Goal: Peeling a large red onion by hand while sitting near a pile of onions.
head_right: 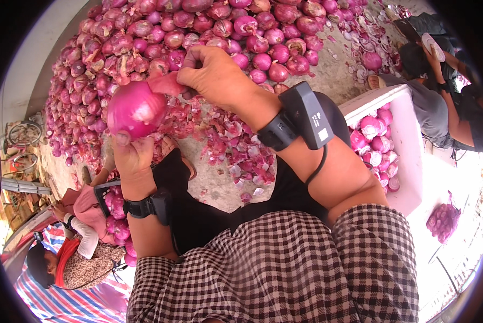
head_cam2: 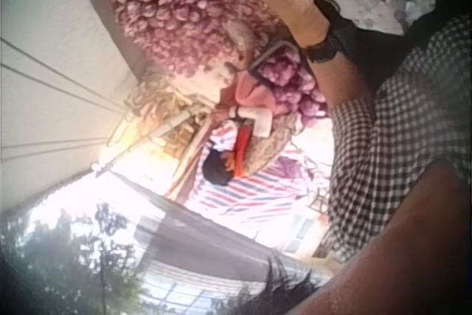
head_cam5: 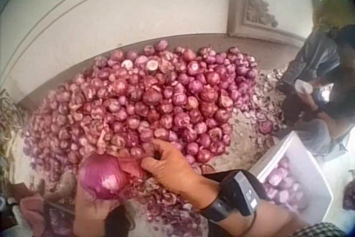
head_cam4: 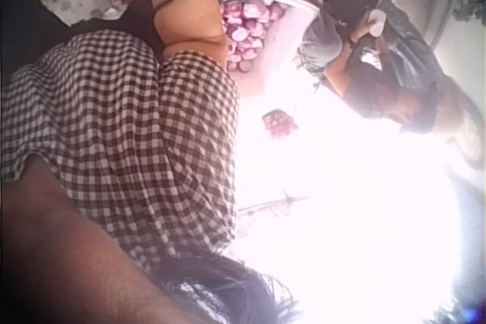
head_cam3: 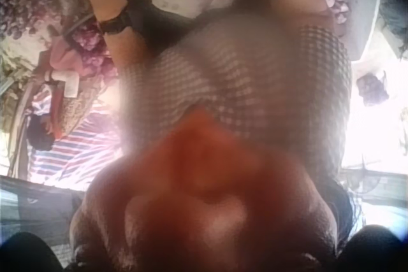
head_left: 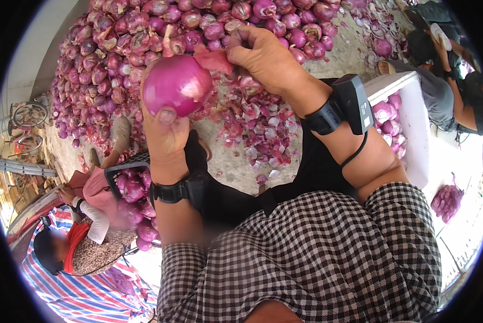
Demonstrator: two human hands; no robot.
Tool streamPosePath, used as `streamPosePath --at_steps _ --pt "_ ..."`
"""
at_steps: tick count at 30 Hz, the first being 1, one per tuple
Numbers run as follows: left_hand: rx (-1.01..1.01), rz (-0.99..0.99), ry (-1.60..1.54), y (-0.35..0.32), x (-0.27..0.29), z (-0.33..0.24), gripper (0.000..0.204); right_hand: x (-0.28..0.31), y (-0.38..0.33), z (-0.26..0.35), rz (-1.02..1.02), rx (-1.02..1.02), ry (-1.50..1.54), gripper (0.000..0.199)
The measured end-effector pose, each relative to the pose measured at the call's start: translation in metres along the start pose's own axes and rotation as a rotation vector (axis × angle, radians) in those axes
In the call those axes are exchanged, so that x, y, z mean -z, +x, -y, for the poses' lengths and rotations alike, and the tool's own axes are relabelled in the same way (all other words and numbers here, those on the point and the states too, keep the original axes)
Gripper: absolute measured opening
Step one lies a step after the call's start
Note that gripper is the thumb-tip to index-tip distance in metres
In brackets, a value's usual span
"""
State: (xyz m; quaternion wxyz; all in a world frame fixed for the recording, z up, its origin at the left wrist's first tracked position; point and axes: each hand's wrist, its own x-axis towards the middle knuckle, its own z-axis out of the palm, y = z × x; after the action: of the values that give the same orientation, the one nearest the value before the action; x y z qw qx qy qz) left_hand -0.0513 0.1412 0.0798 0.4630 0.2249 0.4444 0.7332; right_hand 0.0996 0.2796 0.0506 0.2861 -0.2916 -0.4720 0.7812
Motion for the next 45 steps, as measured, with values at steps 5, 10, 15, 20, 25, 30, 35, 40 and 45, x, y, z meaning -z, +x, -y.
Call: streamPosePath --at_steps 5,10,15,20,25,30,35,40,45 --pt "-0.010 -0.096 -0.175 0.001 0.021 -0.003 0.092 0.000 -0.002 0.002 0.031 0.017 0.054 0.013" --pt "0.070 -0.034 -0.255 0.008 -0.002 -0.006 0.097 0.009 -0.001 -0.002 0.209 0.181 -0.533 0.011" --pt "0.089 -0.113 -0.232 0.008 0.007 -0.005 0.098 0.008 -0.011 0.000 0.512 0.093 -0.927 0.014" --pt "-0.010 -0.136 -0.144 0.004 0.008 -0.001 0.088 -0.005 -0.008 0.003 0.338 0.133 -0.519 0.041" --pt "-0.168 -0.055 0.438 0.005 -0.004 0.007 0.092 -0.016 -0.011 0.000 0.324 0.154 -0.346 0.058" --pt "-0.284 0.060 0.926 0.003 -0.016 -0.002 0.093 -0.012 -0.013 0.010 0.235 0.411 -0.583 0.060" --pt "-0.336 0.163 1.020 0.006 -0.014 0.008 0.090 -0.009 -0.013 0.006 0.216 0.470 -0.716 0.061" --pt "-0.100 0.177 0.532 0.003 -0.020 0.007 0.070 -0.006 -0.012 0.006 0.207 0.501 -0.752 0.065" --pt "-0.030 0.072 0.448 0.003 -0.015 0.016 0.045 -0.014 -0.018 0.009 0.225 0.446 -0.881 0.064"
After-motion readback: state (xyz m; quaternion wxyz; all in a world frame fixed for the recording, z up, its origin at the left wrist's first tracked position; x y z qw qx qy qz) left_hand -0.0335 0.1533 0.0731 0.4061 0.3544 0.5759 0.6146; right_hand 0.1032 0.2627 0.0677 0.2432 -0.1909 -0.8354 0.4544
